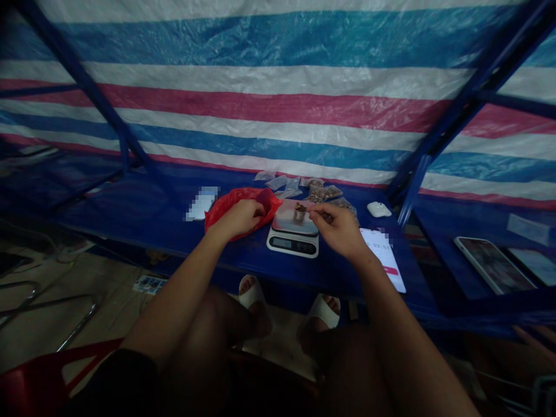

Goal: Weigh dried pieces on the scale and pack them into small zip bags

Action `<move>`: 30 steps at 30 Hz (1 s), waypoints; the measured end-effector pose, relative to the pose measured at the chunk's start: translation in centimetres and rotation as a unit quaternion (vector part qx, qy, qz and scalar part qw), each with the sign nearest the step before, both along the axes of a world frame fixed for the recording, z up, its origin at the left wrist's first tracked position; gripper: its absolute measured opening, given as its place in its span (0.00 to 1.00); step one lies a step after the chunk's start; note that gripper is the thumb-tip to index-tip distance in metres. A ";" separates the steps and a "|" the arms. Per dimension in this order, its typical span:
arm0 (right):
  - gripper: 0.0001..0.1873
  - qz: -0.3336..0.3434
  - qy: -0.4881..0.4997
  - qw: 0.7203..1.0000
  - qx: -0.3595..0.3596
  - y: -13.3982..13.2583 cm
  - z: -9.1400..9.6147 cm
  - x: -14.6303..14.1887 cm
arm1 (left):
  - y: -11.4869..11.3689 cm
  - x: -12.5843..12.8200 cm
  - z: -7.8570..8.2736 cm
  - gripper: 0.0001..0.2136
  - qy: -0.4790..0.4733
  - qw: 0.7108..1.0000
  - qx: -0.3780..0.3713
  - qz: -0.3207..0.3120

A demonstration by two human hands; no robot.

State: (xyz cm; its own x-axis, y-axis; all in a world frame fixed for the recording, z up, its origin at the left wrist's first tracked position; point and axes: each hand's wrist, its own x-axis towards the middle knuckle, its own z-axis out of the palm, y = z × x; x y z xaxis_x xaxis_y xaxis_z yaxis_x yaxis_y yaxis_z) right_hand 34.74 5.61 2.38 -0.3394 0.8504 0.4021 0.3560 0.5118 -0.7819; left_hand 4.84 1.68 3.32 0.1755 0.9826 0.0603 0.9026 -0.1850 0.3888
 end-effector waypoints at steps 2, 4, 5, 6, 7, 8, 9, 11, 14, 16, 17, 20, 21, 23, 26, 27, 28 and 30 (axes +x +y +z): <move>0.16 0.001 -0.002 1.000 0.004 0.1 -0.1 0.0 | 0.0 -0.2 0.1 0.13 -0.008 1.000 -0.004 -0.010; 0.17 0.001 -0.004 1.000 0.005 0.1 -0.1 0.0 | 0.1 -0.4 0.1 0.13 -0.015 1.000 -0.005 -0.015; 0.17 0.002 -0.004 1.000 0.003 0.1 -0.2 0.0 | 0.1 -0.4 0.1 0.12 -0.018 1.000 -0.003 -0.014; 0.18 0.003 -0.004 1.000 0.000 0.1 -0.2 0.0 | 0.2 -0.5 0.1 0.12 -0.021 1.000 -0.001 -0.010; 0.18 0.004 -0.003 1.000 -0.002 0.1 -0.1 0.0 | 0.2 -0.6 0.1 0.12 -0.021 1.000 0.000 -0.005; 0.18 0.005 -0.004 1.000 -0.004 0.1 -0.1 0.0 | 0.2 -0.7 0.1 0.13 -0.019 1.000 0.000 -0.001; 0.18 0.006 -0.004 1.000 -0.006 0.1 -0.1 0.0 | 0.2 -0.7 0.1 0.13 -0.015 1.000 -0.001 0.001; 0.18 0.007 -0.006 1.000 -0.008 0.0 0.0 -0.1 | 0.1 -0.8 0.1 0.14 0.001 1.000 -0.005 -0.004; 0.17 0.008 -0.002 1.000 -0.007 0.0 0.0 -0.1 | -0.2 -0.8 0.2 0.16 0.024 1.000 -0.012 -0.016; 0.17 0.007 -0.002 1.000 -0.005 0.0 -0.1 -0.1 | -0.5 -0.7 0.3 0.17 0.031 0.999 -0.017 -0.012; 0.17 0.007 -0.003 1.000 -0.005 0.0 -0.1 0.0 | -0.6 -0.6 0.4 0.17 0.033 0.999 -0.017 -0.008; 0.18 0.006 -0.008 1.000 -0.009 0.0 -0.2 0.0 | -0.6 -0.4 0.6 0.16 0.033 0.999 -0.006 -0.014; 0.18 0.007 -0.009 1.000 -0.010 0.0 -0.2 0.0 | -0.5 -0.4 0.5 0.16 0.030 0.999 -0.001 -0.020; 0.18 0.010 -0.007 1.000 -0.011 0.0 -0.2 0.0 | -0.3 -0.5 0.5 0.14 0.027 0.999 0.009 -0.029; 0.20 0.012 -0.001 1.000 -0.013 0.0 -0.2 0.0 | 0.0 -0.9 0.3 0.13 0.027 0.999 0.021 -0.024; 0.20 0.011 0.001 1.000 -0.014 0.0 -0.3 0.1 | 0.0 -1.0 0.4 0.13 0.024 0.999 0.023 -0.021; 0.20 0.011 0.002 1.000 -0.015 0.0 -0.3 0.1 | 0.0 -1.1 0.5 0.12 0.017 0.999 0.027 -0.017; 0.20 0.010 -0.002 1.000 -0.015 0.0 -0.3 0.1 | 0.0 -1.3 0.8 0.12 -0.008 0.999 0.039 -0.007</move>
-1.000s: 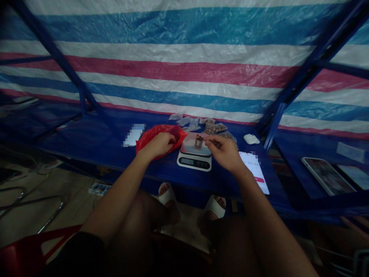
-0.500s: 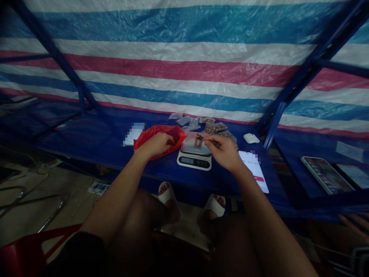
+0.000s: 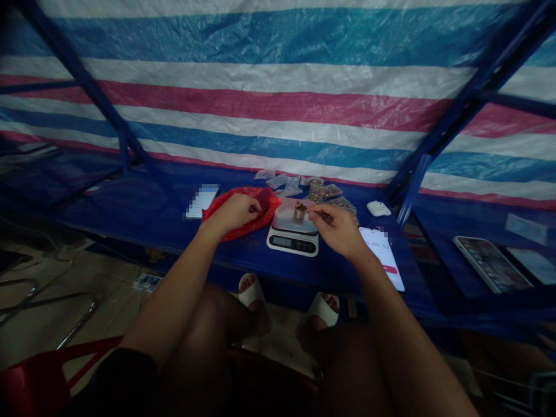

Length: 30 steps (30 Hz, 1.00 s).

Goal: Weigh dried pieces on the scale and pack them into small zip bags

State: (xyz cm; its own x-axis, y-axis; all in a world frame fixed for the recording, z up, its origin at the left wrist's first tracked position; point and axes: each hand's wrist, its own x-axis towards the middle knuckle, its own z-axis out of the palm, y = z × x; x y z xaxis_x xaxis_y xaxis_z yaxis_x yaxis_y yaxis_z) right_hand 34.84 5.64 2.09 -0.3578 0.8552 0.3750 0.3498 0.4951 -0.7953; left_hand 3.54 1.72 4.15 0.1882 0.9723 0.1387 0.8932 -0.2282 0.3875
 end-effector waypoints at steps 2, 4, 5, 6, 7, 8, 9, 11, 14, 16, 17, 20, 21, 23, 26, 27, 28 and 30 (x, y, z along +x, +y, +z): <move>0.20 0.002 -0.004 1.000 0.002 0.0 0.0 0.0 | 0.0 -0.1 0.6 0.11 -0.028 0.999 0.018 0.010; 0.20 0.005 -0.003 1.000 0.004 0.0 -0.1 -0.1 | 0.2 -0.1 1.5 0.10 -0.042 0.999 0.028 0.014; 0.20 0.007 0.000 1.000 0.004 0.0 -0.1 -0.1 | 0.3 -0.1 1.9 0.10 -0.046 0.998 0.028 0.012; 0.20 0.008 0.003 1.000 0.003 0.0 -0.1 -0.1 | 0.5 0.0 2.3 0.10 -0.050 0.998 0.030 0.009; 0.19 0.008 0.005 1.000 0.002 0.0 -0.1 -0.1 | 0.6 0.1 2.7 0.09 -0.055 0.998 0.032 0.004; 0.19 0.009 0.005 1.000 0.001 0.0 -0.1 -0.1 | 0.8 0.2 3.1 0.09 -0.061 0.998 0.036 -0.001; 0.19 0.009 0.006 1.000 0.000 0.0 -0.1 -0.1 | 0.9 0.4 3.4 0.09 -0.069 0.997 0.041 -0.005; 0.18 0.006 0.003 1.000 0.001 0.0 -0.1 0.0 | 1.1 0.9 4.1 0.09 -0.087 0.994 0.058 -0.013; 0.17 -0.005 -0.007 1.000 0.013 0.0 0.0 0.3 | 1.3 2.3 4.9 0.09 -0.107 0.989 0.097 -0.043; 0.16 -0.008 -0.009 1.000 0.022 0.1 0.1 0.4 | 1.7 3.6 5.4 0.09 -0.103 0.984 0.123 -0.075; 0.16 -0.008 -0.008 1.000 0.025 0.1 0.1 0.4 | 2.0 4.5 5.4 0.09 -0.094 0.983 0.129 -0.095; 0.15 -0.006 -0.006 1.000 0.028 0.2 0.0 0.5 | 3.2 7.0 5.2 0.09 -0.044 0.980 0.124 -0.150; 0.15 -0.007 -0.007 1.000 0.028 0.3 -0.1 0.6 | 3.7 7.8 5.0 0.09 -0.021 0.980 0.118 -0.160; 0.15 -0.012 -0.007 1.000 0.028 0.4 -0.2 0.7 | 4.5 8.9 4.4 0.09 0.019 0.980 0.108 -0.164; 0.15 -0.010 0.000 0.999 0.031 0.5 -0.3 0.9 | 5.2 9.6 3.6 0.09 0.049 0.981 0.098 -0.162; 0.15 -0.009 0.001 1.000 0.030 0.5 -0.3 0.9 | 5.2 9.7 3.5 0.09 0.054 0.980 0.096 -0.164; 0.15 -0.007 0.003 1.000 0.029 0.6 -0.3 1.0 | 5.3 9.6 3.4 0.10 0.058 0.980 0.094 -0.165; 0.15 -0.004 0.006 1.000 0.026 0.6 -0.3 1.1 | 5.3 9.5 3.3 0.10 0.061 0.980 0.092 -0.168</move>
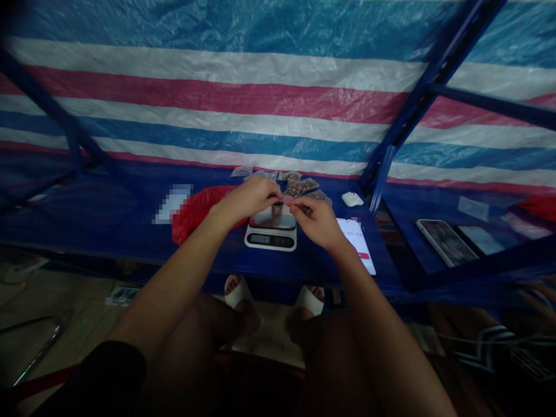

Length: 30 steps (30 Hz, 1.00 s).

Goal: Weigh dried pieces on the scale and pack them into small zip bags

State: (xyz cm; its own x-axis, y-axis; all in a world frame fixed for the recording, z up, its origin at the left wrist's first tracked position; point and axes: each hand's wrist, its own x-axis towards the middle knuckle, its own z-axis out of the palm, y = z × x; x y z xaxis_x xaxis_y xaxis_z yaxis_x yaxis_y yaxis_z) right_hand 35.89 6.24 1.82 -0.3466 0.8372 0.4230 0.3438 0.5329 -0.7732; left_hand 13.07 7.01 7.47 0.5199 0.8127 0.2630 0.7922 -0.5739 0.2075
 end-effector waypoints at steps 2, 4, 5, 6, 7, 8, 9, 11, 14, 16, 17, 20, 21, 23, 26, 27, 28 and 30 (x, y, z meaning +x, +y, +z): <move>0.15 0.004 0.004 1.000 -0.002 0.0 0.0 0.1 | 0.0 -0.1 0.0 0.09 -0.005 1.000 0.001 -0.003; 0.15 0.006 0.005 1.000 -0.002 0.1 0.0 0.1 | 0.1 -0.1 0.0 0.09 -0.017 1.000 0.002 -0.007; 0.15 0.004 0.005 1.000 -0.002 0.1 0.0 0.1 | 0.1 0.0 0.0 0.09 -0.025 1.000 0.002 -0.010; 0.15 0.002 0.004 1.000 -0.001 0.1 0.0 0.1 | 0.1 0.0 0.0 0.08 -0.035 0.999 0.004 -0.013; 0.16 0.000 0.003 1.000 -0.001 0.1 0.0 0.1 | 0.1 0.1 -0.1 0.08 -0.046 0.999 0.009 -0.015; 0.16 -0.002 0.002 1.000 -0.002 0.1 -0.1 0.1 | 0.2 0.1 -0.1 0.08 -0.059 0.998 0.016 -0.016; 0.17 -0.004 0.000 1.000 -0.003 0.1 -0.1 0.1 | 0.2 0.2 -0.2 0.07 -0.072 0.997 0.024 -0.015; 0.17 -0.005 -0.002 1.000 -0.006 0.0 0.0 0.1 | 0.2 0.2 -0.4 0.07 -0.094 0.995 0.034 -0.014; 0.16 -0.004 -0.007 1.000 -0.008 -0.1 0.2 0.1 | 0.0 0.2 -0.6 0.05 -0.106 0.994 0.035 -0.017; 0.15 -0.003 -0.008 1.000 -0.005 -0.2 0.3 0.1 | -0.3 -0.1 -0.3 0.07 -0.109 0.993 0.043 -0.009; 0.15 -0.004 -0.008 1.000 -0.003 -0.2 0.3 0.1 | -0.5 -0.3 0.0 0.08 -0.111 0.993 0.049 0.000; 0.16 -0.004 -0.005 1.000 -0.001 -0.2 0.2 0.1 | -1.6 -1.6 1.1 0.09 -0.123 0.990 0.062 0.039; 0.16 -0.003 -0.003 1.000 -0.003 -0.2 0.2 0.1 | -2.0 -2.3 1.5 0.09 -0.125 0.989 0.057 0.052; 0.15 -0.001 0.003 1.000 -0.009 -0.2 0.1 0.1 | -3.0 -3.9 2.0 0.09 -0.115 0.990 0.020 0.085; 0.15 0.000 0.002 1.000 -0.010 -0.3 0.1 0.0 | -4.2 -6.6 2.1 0.07 -0.067 0.981 -0.072 0.169; 0.15 -0.001 -0.003 1.000 -0.008 -0.3 0.1 0.0 | -4.5 -7.3 2.0 0.08 -0.054 0.977 -0.084 0.188; 0.15 -0.004 -0.008 1.000 -0.005 -0.4 0.2 0.0 | -4.7 -8.0 1.9 0.08 -0.049 0.974 -0.082 0.204; 0.14 -0.010 -0.016 1.000 -0.002 -0.4 0.2 0.0 | -5.0 -8.9 1.6 0.11 -0.070 0.970 -0.052 0.227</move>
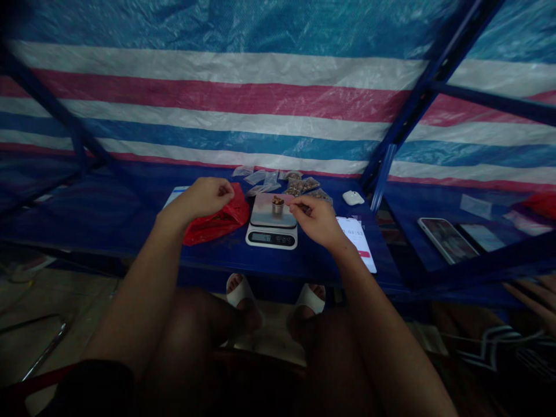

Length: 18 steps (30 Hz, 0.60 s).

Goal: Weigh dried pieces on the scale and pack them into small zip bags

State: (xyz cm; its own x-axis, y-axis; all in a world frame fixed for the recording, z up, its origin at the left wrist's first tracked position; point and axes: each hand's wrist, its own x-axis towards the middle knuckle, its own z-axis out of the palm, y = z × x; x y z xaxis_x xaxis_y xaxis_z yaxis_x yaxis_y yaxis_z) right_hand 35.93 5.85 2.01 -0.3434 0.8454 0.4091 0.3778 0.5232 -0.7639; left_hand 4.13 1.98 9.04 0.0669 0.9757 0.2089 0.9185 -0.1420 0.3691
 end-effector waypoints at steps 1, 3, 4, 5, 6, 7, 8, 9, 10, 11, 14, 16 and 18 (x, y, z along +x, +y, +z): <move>0.14 -0.002 -0.001 1.000 0.000 0.0 0.0 0.0 | -0.1 -0.4 -0.2 0.13 -0.011 1.000 0.015 0.014; 0.14 -0.002 0.000 1.000 0.000 0.0 0.0 0.0 | -0.1 -1.0 -0.6 0.16 -0.022 0.999 0.002 0.038; 0.14 -0.002 0.000 1.000 -0.001 0.0 0.0 -0.1 | -0.1 -1.2 -0.9 0.17 -0.016 0.998 -0.024 0.047; 0.14 -0.002 -0.001 1.000 -0.002 0.0 0.0 -0.1 | -0.1 -1.4 -1.3 0.17 -0.004 0.997 -0.055 0.050; 0.14 -0.002 -0.001 1.000 -0.004 0.0 0.0 -0.1 | 0.0 -1.6 -1.7 0.17 0.009 0.996 -0.081 0.046; 0.14 -0.001 0.000 1.000 -0.005 0.0 0.0 -0.2 | 0.1 -1.7 -2.2 0.17 0.019 0.994 -0.098 0.037; 0.15 0.000 0.001 1.000 -0.006 0.0 0.0 -0.2 | 0.2 -1.8 -2.8 0.16 0.026 0.994 -0.104 0.026; 0.15 0.002 0.003 1.000 -0.006 0.0 0.0 -0.2 | 0.3 -1.8 -3.3 0.15 0.032 0.994 -0.102 0.016; 0.15 0.003 0.005 1.000 -0.006 0.0 0.0 -0.3 | 0.4 -1.7 -3.8 0.13 0.039 0.994 -0.097 0.009; 0.15 0.004 0.006 1.000 -0.006 0.0 0.0 -0.3 | 0.6 -1.6 -4.2 0.12 0.047 0.995 -0.093 0.008; 0.16 0.004 0.008 1.000 -0.009 0.0 -0.1 -0.3 | 1.0 -1.1 -4.9 0.11 0.082 0.992 -0.091 0.021; 0.16 0.006 0.007 1.000 -0.010 0.0 -0.1 -0.3 | 1.1 -0.6 -4.9 0.13 0.095 0.991 -0.093 0.027; 0.15 0.005 0.004 1.000 -0.009 0.0 0.0 -0.3 | 1.2 -0.2 -4.8 0.13 0.100 0.990 -0.094 0.028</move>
State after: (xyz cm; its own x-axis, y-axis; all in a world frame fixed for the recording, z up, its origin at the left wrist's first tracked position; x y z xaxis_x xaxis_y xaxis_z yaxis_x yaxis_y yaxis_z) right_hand 35.62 5.83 1.96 -0.3481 0.8491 0.3972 0.3673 0.5134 -0.7756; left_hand 3.91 3.19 4.23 0.0343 0.9993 0.0114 0.9805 -0.0359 0.1934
